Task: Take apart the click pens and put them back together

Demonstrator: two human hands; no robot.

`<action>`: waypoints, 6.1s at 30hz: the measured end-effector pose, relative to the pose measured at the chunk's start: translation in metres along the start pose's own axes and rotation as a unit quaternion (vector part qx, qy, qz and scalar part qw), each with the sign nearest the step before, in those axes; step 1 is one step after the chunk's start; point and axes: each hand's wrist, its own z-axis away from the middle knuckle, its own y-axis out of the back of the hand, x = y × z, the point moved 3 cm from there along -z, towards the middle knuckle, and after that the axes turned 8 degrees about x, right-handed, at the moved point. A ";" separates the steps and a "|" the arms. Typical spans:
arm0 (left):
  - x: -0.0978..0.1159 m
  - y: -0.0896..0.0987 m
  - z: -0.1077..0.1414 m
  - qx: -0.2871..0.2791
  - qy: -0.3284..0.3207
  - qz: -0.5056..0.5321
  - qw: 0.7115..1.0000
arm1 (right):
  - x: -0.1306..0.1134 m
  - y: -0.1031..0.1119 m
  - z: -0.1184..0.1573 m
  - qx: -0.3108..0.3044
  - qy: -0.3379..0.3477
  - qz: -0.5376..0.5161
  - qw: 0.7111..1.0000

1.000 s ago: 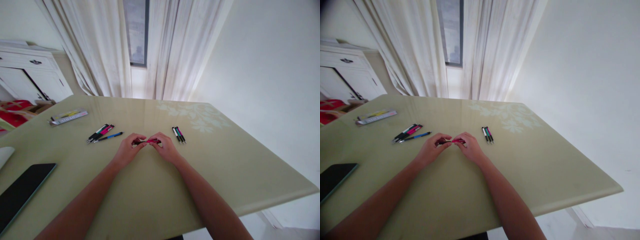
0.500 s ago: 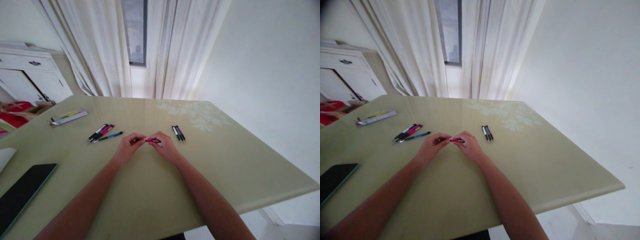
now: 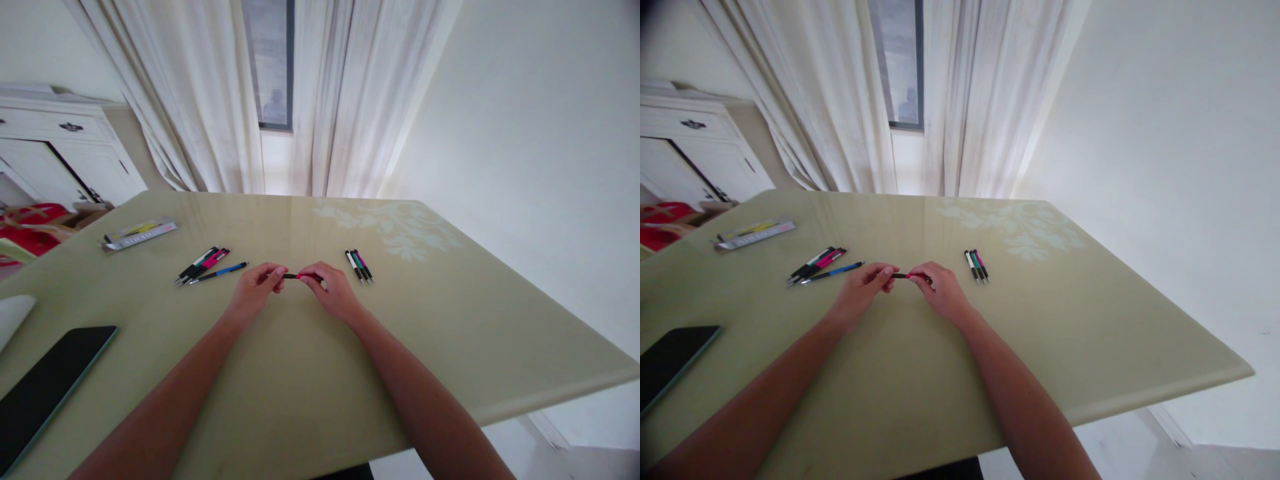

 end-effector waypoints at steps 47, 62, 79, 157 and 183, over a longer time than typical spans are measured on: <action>-0.006 0.008 -0.008 -0.022 0.000 -0.040 0.999 | 0.006 0.001 -0.002 0.014 -0.028 0.027 0.999; 0.004 0.009 -0.005 -0.003 -0.047 -0.064 0.997 | 0.008 0.003 -0.003 0.009 -0.105 -0.055 0.993; 0.014 0.000 0.009 0.030 -0.116 -0.070 0.990 | 0.013 -0.002 -0.004 0.117 -0.272 -0.302 0.906; 0.011 -0.001 0.009 0.002 -0.160 -0.199 0.967 | 0.018 -0.005 -0.002 0.025 -0.217 -0.259 0.941; 0.004 -0.003 0.007 -0.047 -0.111 -0.186 0.975 | 0.013 -0.004 -0.002 0.034 -0.204 -0.226 0.952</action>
